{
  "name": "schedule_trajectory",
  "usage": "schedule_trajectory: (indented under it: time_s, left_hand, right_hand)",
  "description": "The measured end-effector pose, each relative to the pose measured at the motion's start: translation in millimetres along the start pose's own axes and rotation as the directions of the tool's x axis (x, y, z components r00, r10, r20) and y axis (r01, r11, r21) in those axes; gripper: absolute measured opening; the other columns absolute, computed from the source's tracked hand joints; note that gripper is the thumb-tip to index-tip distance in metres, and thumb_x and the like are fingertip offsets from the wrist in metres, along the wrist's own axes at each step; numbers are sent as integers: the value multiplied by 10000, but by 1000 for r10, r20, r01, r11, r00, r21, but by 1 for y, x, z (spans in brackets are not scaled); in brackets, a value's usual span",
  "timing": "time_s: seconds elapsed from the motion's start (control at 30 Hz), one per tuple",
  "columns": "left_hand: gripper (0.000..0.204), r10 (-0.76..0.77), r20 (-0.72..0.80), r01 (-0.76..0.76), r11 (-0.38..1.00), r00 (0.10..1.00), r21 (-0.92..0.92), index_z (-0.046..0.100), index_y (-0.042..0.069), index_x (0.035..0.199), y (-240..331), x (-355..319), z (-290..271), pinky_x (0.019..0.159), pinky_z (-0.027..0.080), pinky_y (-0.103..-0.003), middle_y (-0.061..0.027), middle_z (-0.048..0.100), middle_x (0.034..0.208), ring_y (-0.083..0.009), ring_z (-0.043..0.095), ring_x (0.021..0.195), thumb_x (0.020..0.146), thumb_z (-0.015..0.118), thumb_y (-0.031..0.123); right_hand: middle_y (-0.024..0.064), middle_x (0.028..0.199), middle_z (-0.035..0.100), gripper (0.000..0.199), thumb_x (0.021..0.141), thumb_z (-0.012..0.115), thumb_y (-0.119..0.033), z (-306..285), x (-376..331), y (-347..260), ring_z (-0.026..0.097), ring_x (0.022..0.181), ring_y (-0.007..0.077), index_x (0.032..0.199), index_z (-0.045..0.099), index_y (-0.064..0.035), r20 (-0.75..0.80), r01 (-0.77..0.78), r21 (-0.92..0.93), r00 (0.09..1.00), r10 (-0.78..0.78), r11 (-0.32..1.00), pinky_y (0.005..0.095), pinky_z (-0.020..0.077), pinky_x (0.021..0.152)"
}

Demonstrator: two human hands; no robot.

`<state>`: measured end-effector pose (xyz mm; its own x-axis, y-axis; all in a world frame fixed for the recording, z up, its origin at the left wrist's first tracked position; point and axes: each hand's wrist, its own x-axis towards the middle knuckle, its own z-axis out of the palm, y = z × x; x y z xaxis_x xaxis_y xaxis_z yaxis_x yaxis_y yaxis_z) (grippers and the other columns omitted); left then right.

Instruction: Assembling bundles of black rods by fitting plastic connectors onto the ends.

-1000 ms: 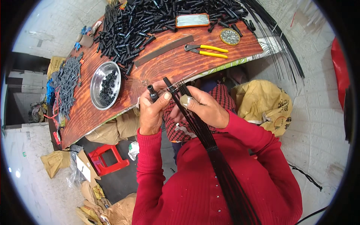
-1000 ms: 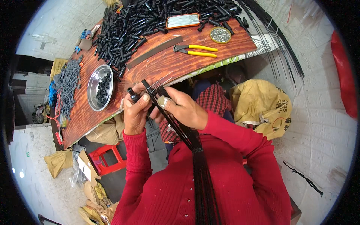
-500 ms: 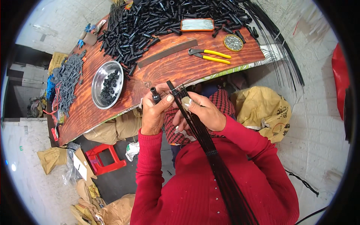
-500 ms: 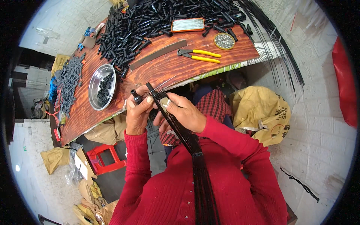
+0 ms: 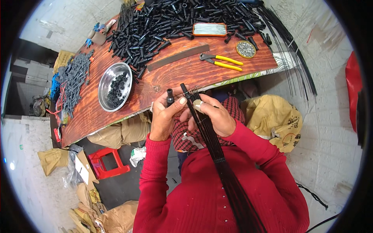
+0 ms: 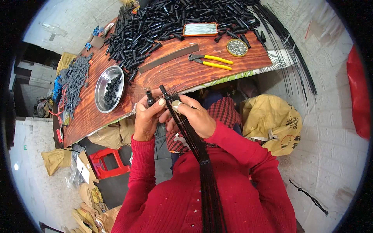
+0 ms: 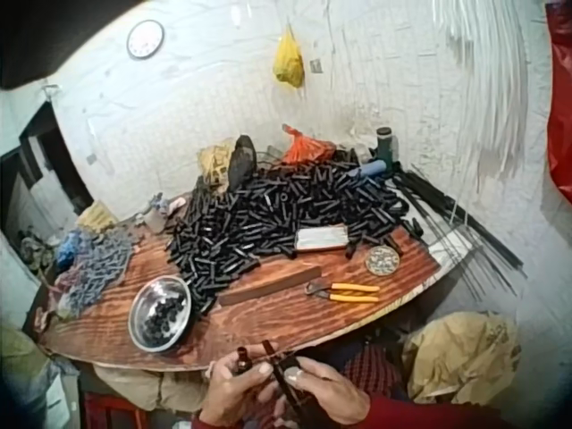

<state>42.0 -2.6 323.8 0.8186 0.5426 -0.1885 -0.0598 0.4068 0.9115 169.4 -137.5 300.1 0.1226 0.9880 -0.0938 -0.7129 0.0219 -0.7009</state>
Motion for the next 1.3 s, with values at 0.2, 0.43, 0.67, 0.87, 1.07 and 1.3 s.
schedule_trajectory:
  time_s: [0.2,0.43,0.67,0.87,1.07,1.3]
  left_hand:
    - [356,4,-33,-3,1000,999,20,611,-45,1237,1,8,1,723,534,-283,-107,703,1004,-130,644,827,919,692,91]
    - [293,61,-60,-57,997,996,59,616,-26,1203,3,4,2,605,524,-279,-55,657,879,-109,600,679,933,664,78]
    - [232,73,-9,-71,992,997,107,651,-49,1073,-2,8,-1,712,456,-251,-6,588,928,-70,554,789,888,701,82]
    - [214,120,-9,-120,993,993,-13,644,-51,1067,-3,8,-5,694,469,-263,-21,615,917,-86,564,746,896,689,71]
    - [246,86,46,-82,994,995,-71,581,-50,1153,4,4,-2,450,508,-290,-43,595,786,-89,511,511,945,618,77]
    - [217,62,96,-40,975,993,-217,555,-54,1105,-4,-6,4,418,530,-322,-59,561,771,-115,529,529,938,623,68]
  right_hand:
    - [171,1020,682,439,1053,456,-325,0,4,1,661,735,165,1357,456,-9,-61,36,-91,997,-42,995,269,526,673]
    - [173,1028,679,427,1053,467,-314,0,11,1,676,757,180,1356,440,-14,-6,32,-98,999,-32,995,285,558,700]
    - [193,1003,689,451,1017,535,-297,-1,4,-2,683,730,200,1358,446,-16,-96,10,-152,995,-25,988,302,577,688]
    - [201,970,686,496,1012,548,-345,4,13,-2,673,691,199,1346,441,6,-42,59,-265,996,-73,962,289,561,651]
    - [195,930,682,412,1036,478,-304,15,14,-5,655,669,186,1295,454,16,-70,68,-312,993,-94,948,274,546,630]
    - [133,854,667,371,1043,512,-286,16,4,5,604,608,147,1271,512,7,-83,158,-375,976,-203,914,241,499,576]
